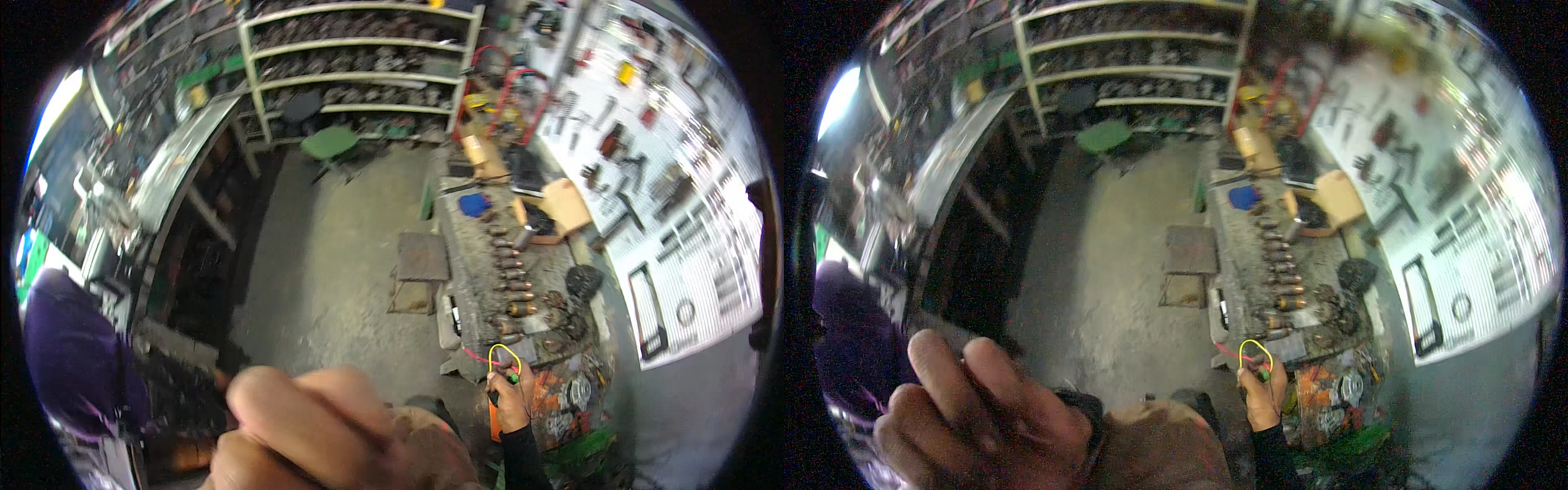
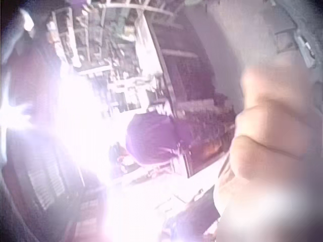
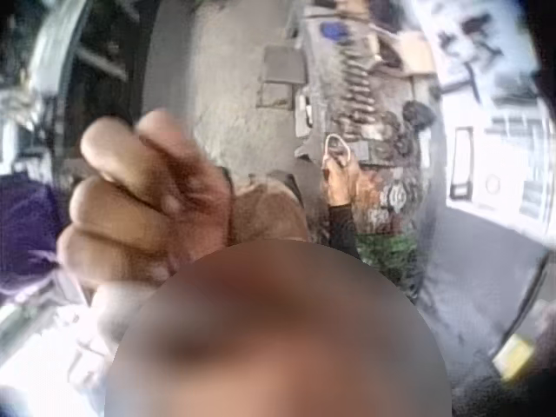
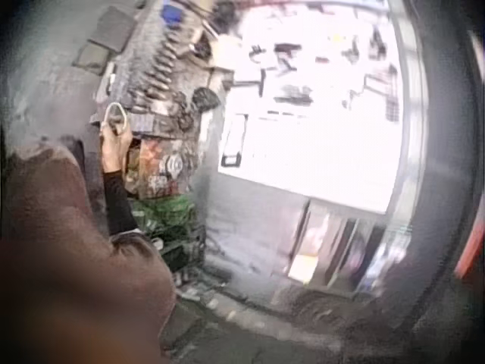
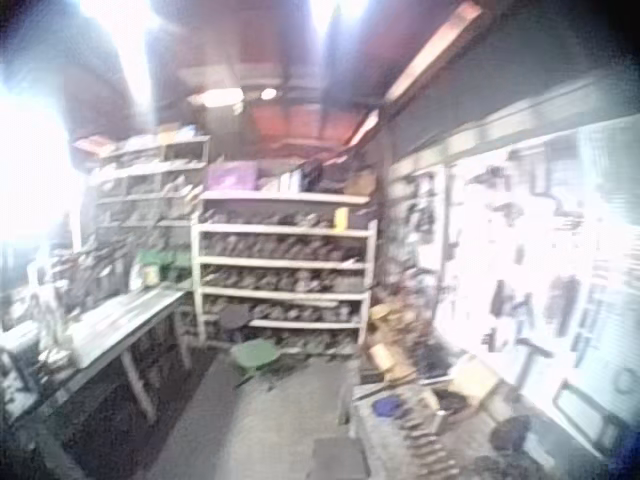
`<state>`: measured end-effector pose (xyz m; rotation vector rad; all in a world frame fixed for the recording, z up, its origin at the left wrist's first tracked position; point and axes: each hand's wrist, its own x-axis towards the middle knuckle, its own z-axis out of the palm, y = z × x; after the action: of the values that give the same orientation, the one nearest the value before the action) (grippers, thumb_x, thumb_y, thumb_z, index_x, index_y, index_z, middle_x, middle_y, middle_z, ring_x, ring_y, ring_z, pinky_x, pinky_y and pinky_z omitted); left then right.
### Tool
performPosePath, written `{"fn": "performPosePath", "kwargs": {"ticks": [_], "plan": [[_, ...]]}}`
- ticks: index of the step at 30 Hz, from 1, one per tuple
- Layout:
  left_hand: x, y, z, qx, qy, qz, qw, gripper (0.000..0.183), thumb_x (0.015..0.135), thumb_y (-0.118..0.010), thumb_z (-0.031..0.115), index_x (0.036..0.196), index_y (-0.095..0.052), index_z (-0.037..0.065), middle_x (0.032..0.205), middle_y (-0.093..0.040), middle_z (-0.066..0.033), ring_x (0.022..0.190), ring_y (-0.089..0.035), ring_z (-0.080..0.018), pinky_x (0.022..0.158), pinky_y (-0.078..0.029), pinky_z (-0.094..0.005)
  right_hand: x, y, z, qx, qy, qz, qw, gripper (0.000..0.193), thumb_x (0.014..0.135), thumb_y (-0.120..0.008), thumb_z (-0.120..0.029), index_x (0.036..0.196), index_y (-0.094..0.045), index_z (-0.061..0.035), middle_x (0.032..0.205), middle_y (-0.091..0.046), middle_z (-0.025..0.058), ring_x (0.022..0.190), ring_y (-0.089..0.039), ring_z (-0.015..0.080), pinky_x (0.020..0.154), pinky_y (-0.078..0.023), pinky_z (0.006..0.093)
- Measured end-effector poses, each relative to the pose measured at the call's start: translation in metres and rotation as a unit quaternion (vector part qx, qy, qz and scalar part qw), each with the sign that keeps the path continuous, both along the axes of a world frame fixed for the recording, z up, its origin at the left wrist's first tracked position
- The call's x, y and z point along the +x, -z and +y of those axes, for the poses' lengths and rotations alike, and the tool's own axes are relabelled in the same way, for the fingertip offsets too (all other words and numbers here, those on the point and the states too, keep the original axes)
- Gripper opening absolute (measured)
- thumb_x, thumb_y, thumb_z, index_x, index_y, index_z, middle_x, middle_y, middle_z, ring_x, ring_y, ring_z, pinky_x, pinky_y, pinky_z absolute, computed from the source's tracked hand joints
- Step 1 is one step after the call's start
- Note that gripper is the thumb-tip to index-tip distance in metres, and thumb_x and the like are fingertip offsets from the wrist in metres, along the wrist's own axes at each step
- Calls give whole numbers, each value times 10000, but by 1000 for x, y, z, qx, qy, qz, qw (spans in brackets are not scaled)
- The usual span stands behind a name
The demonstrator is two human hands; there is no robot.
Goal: The person strips and twists colored wires, then connects them to a small black module and a green battery pack on a workbench. They repeatedly test connections by touching wires to terminals and adjust the wiring throughout the clip.
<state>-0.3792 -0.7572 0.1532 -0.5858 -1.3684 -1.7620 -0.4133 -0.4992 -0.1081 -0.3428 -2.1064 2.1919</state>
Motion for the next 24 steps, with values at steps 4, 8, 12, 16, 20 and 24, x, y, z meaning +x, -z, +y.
{"fn": "performPosePath", "kwargs": {"ticks": [4,8,12,16,20,24], "plan": [[-71,-10,-40,-9,67,-32,997,266,981,-588,211,746,-484,144,669,-407,26,726,-414,-139,628,-379,-277,-66,19,-42,-46,23,-54,997,263,814,-644,31,1051,-543,-19,812,-589,58,664,-576,142,607,-491,299],[-166,-6,-73,-16,131,-40,990,234,971,-605,198,758,-530,136,671,-468,17,695,-454,-134,614,-397,-265,-147,45,-77,-85,36,-86,992,290,804,-646,52,1075,-558,-5,830,-619,77,660,-596,151,597,-506,301],[-267,-7,-102,-23,216,-38,975,204,960,-621,184,769,-576,128,673,-529,8,664,-494,-129,601,-415,-254,-259,52,-114,-87,28,-89,992,377,822,-680,38,1183,-575,8,886,-640,62,734,-622,147,617,-514,296],[-379,-4,-143,-25,371,-36,928,177,950,-638,171,781,-622,120,674,-591,-1,633,-534,-123,587,-434,-242,-386,36,-149,-97,6,-42,994,275,833,-692,34,1071,-567,-22,879,-629,54,717,-614,134,625,-510,293],[-515,57,-202,-289,486,-46,823,107,915,-716,135,972,-753,52,761,-686,-40,711,-636,-159,609,-505,-282,-491,13,-183,-111,2,-17,994,278,823,-717,12,1050,-565,-42,873,-596,16,719,-565,102,641,-476,272],[-597,176,-213,-179,255,-516,798,204,927,-723,130,1069,-726,-16,861,-707,-24,722,-593,-96,640,-485,-257,-579,9,-222,-50,34,32,998,229,837,-714,-23,1020,-579,-45,887,-610,-2,775,-550,65,661,-452,249]]}}
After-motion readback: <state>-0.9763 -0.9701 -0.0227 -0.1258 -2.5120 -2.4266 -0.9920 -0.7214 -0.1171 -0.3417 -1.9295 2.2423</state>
